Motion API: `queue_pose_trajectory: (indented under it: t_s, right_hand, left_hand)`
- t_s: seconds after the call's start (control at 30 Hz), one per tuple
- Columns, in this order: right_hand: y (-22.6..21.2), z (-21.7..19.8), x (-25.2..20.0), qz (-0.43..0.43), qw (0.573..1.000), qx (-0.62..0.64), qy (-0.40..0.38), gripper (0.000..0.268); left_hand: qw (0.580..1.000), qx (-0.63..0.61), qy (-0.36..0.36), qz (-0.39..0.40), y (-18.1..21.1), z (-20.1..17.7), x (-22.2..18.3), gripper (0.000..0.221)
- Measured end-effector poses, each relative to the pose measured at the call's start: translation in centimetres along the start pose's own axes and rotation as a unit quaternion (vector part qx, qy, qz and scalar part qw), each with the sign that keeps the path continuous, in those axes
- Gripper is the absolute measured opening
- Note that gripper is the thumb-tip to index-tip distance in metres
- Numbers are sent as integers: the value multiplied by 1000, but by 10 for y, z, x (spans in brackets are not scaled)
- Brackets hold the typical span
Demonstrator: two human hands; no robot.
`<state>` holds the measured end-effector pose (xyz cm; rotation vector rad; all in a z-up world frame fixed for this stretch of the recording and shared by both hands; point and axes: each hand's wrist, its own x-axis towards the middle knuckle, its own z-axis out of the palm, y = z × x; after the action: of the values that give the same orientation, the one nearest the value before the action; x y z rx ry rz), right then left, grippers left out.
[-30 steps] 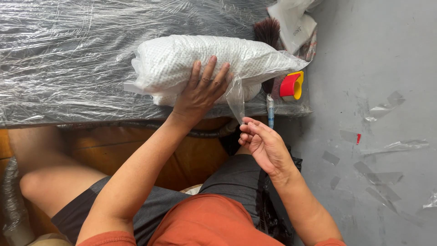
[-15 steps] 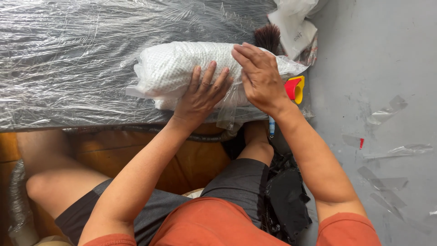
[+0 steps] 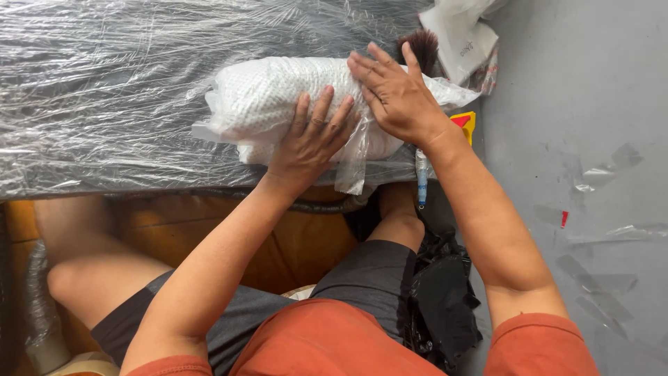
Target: The person uses a vacuum cleaner hose to remove air from a plastic bag containing a white pillow, then seals the bag by hand with tape and rolls it up.
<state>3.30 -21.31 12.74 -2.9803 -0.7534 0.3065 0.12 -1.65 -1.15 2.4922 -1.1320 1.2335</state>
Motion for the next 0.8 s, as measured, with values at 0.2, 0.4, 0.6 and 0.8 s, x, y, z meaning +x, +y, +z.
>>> queue_pose_trajectory:
  t_s: [0.2,0.4,0.6,0.8]
  right_hand:
    - [-5,9,-20,1,997,-23,77,47]
    - [-52,58,-82,283,892,285,207,46]
    - [-81,106,-101,293,741,578,175,25]
    - [-71,104,-116,237,693,637,239,23]
  left_hand:
    - [1000,-23,-4,-1,1,1,1,48]
    - [999,4,-3,-39,7,19,-4,93]
    - [999,-23,-14,-38,7,16,-3,92]
    - [998,-34,-4,-52,6,17,0,81]
